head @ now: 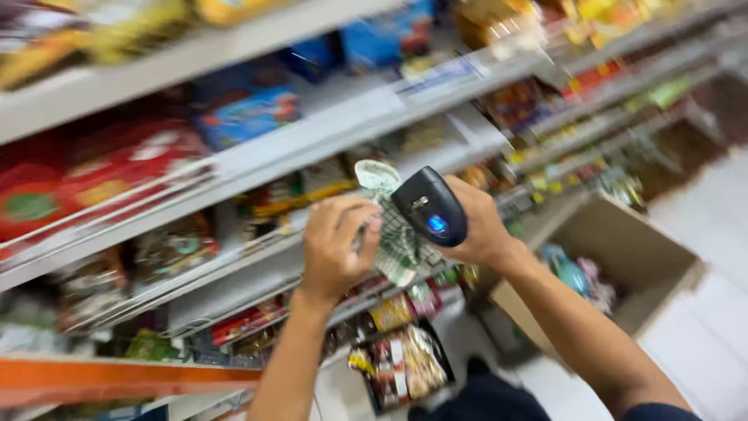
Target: The person uses a handheld barcode scanner to scan several packaged food items from a cardboard box, handling them one at a time, and then places some of the scanned items onto a store shelf.
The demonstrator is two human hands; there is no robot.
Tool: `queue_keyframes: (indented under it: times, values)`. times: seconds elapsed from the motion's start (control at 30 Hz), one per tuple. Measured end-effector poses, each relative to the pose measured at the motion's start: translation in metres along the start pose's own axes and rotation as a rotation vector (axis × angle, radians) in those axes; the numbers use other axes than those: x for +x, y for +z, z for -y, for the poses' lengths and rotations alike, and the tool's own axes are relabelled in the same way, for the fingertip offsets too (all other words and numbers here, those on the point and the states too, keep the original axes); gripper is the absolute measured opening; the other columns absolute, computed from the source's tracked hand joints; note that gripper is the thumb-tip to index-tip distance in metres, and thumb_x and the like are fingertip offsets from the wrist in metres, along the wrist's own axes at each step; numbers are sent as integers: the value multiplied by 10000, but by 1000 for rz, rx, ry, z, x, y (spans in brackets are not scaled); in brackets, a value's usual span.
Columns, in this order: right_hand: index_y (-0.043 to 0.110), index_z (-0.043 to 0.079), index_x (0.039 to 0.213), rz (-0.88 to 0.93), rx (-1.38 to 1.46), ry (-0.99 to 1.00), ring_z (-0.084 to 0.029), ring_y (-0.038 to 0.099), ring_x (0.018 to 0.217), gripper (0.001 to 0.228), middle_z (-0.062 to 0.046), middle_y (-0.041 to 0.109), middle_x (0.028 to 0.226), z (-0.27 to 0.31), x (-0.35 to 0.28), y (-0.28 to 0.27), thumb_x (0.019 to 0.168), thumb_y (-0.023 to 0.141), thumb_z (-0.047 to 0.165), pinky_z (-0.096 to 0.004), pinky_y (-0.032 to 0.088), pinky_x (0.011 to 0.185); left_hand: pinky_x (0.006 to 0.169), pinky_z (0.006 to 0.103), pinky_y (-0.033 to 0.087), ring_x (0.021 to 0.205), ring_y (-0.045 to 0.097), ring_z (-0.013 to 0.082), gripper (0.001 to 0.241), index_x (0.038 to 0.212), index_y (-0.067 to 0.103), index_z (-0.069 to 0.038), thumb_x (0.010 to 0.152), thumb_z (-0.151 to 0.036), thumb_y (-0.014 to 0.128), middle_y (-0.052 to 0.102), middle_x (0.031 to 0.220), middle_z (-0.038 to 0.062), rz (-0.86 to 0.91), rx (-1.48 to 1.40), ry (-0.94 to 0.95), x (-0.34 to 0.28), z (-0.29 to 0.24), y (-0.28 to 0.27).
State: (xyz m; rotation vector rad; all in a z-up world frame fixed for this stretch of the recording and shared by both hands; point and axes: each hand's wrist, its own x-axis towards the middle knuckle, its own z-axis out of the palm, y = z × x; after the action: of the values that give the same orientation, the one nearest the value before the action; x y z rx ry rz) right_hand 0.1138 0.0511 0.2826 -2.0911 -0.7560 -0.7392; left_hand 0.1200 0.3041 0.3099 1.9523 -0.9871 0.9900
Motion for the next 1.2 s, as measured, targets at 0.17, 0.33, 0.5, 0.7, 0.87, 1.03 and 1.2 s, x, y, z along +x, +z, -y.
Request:
queue_keyframes:
  times: [0.17, 0.33, 0.5, 0.7, 0.87, 1.03, 1.2]
  values:
    - [649, 27, 1150, -19, 29, 405, -296, 653, 862, 531, -155, 693, 1006, -70, -132, -34, 670, 842, 148, -368, 546, 845, 946, 428, 500, 1045, 640, 317, 178, 1098, 684, -72, 930, -120, 717, 671, 1119, 101, 177, -284, -189, -58, -32, 121]
    - [719, 45, 1022, -155, 53, 843, -177, 663, 750, 328, -63, 741, 879, -116, -265, -63, 765, 864, 188, -338, 549, 748, 1021, 427, 503, 1174, 615, 357, 335, 1229, 656, -57, 910, -127, 730, 602, 1269, 167, 429, -550, -458, -118, -69, 245]
    - [673, 10, 1029, -392, 55, 1166, -127, 597, 752, 343, -18, 686, 858, -148, -352, -102, 766, 838, 157, -324, 514, 711, 1072, 472, 435, 1267, 521, 417, 489, 1322, 592, -40, 865, -131, 741, 521, 1353, 233, 653, -605, -497, -163, -102, 349]
    - [676, 19, 959, -425, 23, 1415, -112, 577, 721, 211, -1, 658, 798, -195, -409, -153, 803, 794, 99, -302, 498, 685, 1096, 492, 412, 1289, 496, 417, 457, 1306, 616, -50, 886, -179, 741, 545, 1354, 229, 875, -498, -438, -212, -111, 444]
    - [674, -1, 942, -697, -24, 1443, -116, 576, 739, 168, 1, 660, 843, -245, -413, -180, 896, 797, 104, -304, 484, 690, 1134, 520, 383, 1343, 470, 418, 412, 1226, 661, -56, 881, -262, 751, 583, 1330, 196, 1021, -302, -330, -232, -97, 480]
    - [658, 13, 1030, -688, -20, 1394, -121, 612, 771, 252, -17, 682, 898, -309, -422, -185, 863, 818, 115, -306, 517, 712, 1095, 485, 420, 1364, 437, 441, 437, 1209, 659, -8, 902, -311, 734, 587, 1343, 197, 1069, -261, -371, -235, -101, 482]
    - [683, 25, 1107, -274, -140, 1406, -247, 695, 878, 396, -133, 741, 978, -363, -461, -150, 784, 847, 186, -375, 548, 820, 1171, 587, 297, 1322, 484, 381, 374, 1166, 690, -24, 923, -307, 704, 623, 1269, 154, 1035, -168, -344, -231, -107, 485]
